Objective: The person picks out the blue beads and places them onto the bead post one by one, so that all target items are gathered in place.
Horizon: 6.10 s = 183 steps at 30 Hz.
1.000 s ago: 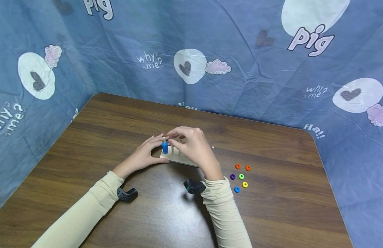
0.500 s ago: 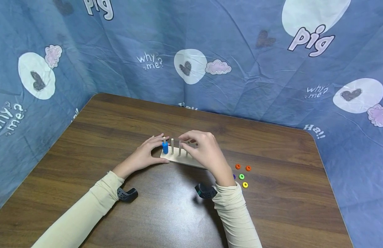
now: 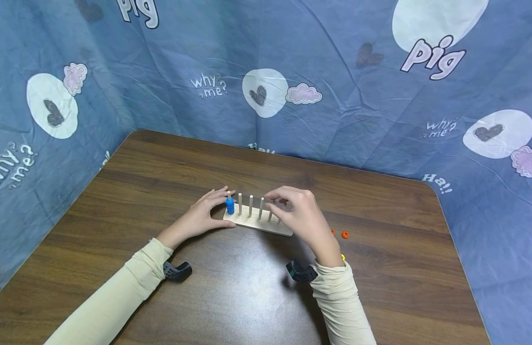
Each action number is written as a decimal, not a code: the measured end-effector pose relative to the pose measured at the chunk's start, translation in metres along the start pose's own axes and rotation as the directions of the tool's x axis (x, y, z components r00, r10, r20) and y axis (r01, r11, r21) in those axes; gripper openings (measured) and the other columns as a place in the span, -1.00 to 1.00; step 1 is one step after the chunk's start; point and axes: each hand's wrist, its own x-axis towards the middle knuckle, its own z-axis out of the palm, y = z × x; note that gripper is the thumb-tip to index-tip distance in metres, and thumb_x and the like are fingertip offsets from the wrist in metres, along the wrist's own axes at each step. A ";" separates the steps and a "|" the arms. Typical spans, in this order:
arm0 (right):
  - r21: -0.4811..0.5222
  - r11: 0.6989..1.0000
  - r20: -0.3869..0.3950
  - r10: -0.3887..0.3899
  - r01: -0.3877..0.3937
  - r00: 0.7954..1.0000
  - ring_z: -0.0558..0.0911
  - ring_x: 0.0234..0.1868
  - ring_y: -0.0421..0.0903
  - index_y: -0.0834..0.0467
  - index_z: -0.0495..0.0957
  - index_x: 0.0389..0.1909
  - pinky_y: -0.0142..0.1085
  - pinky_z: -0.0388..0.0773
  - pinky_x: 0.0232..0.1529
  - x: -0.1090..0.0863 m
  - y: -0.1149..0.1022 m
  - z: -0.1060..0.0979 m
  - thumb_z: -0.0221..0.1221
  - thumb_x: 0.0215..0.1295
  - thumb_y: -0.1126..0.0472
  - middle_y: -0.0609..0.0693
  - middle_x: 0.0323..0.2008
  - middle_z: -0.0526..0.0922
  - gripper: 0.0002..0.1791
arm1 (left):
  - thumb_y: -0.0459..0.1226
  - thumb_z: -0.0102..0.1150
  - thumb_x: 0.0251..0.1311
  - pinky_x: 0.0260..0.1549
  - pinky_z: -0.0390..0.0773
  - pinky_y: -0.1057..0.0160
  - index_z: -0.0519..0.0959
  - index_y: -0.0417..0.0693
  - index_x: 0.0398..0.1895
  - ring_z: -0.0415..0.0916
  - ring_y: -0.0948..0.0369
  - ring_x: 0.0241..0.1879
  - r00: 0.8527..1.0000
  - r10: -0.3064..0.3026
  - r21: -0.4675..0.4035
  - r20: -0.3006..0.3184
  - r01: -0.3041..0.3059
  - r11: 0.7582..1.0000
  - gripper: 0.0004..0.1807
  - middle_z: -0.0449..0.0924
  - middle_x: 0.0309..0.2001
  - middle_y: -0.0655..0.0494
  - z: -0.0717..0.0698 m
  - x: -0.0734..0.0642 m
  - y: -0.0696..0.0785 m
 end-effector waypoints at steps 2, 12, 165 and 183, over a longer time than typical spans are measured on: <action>-0.005 1.000 -0.012 -0.001 0.001 1.000 0.73 -0.26 -0.23 0.08 0.75 -0.17 -0.28 0.76 -0.26 -0.004 0.002 -0.004 0.40 0.19 0.32 -0.11 -0.23 0.81 -0.81 | 0.06 0.53 -0.04 0.63 -0.01 -0.06 0.62 -0.10 0.13 0.14 0.00 0.56 1.000 -0.002 0.003 0.003 0.002 1.000 -0.31 0.41 0.44 -0.01 0.000 0.000 0.000; -0.029 1.000 -0.051 0.005 -0.006 0.999 0.73 -0.25 -0.24 0.12 0.76 -0.20 -0.44 0.71 -0.15 -0.020 0.012 -0.021 0.41 0.14 0.38 -0.08 -0.25 0.81 -0.79 | 0.06 0.53 -0.03 0.64 -0.05 -0.04 0.62 -0.08 0.14 0.12 0.02 0.58 1.000 -0.024 -0.007 0.016 0.024 1.000 -0.32 0.40 0.45 0.01 0.000 0.000 0.000; 0.124 0.992 0.030 0.022 -0.026 0.999 0.71 -0.39 -0.28 0.07 0.75 -0.12 -0.26 0.73 -0.36 0.002 -0.011 0.021 0.43 0.16 0.27 -0.14 -0.26 0.80 -0.75 | 0.09 0.51 -0.01 0.65 -0.06 -0.02 0.59 -0.06 0.19 0.09 0.06 0.59 0.999 -0.027 -0.012 0.020 0.027 1.000 -0.28 0.38 0.46 0.05 0.002 -0.002 -0.008; 0.134 0.990 0.027 -0.035 0.032 0.999 0.78 -0.30 -0.19 0.17 0.72 -0.06 -0.32 0.77 -0.22 0.038 -0.023 0.043 0.38 0.22 0.28 0.02 -0.15 0.81 -0.75 | 0.07 0.52 -0.01 0.65 -0.06 -0.03 0.60 0.01 0.19 0.09 0.05 0.59 0.999 -0.036 -0.030 0.026 0.037 0.999 -0.31 0.40 0.45 0.01 0.001 -0.002 -0.007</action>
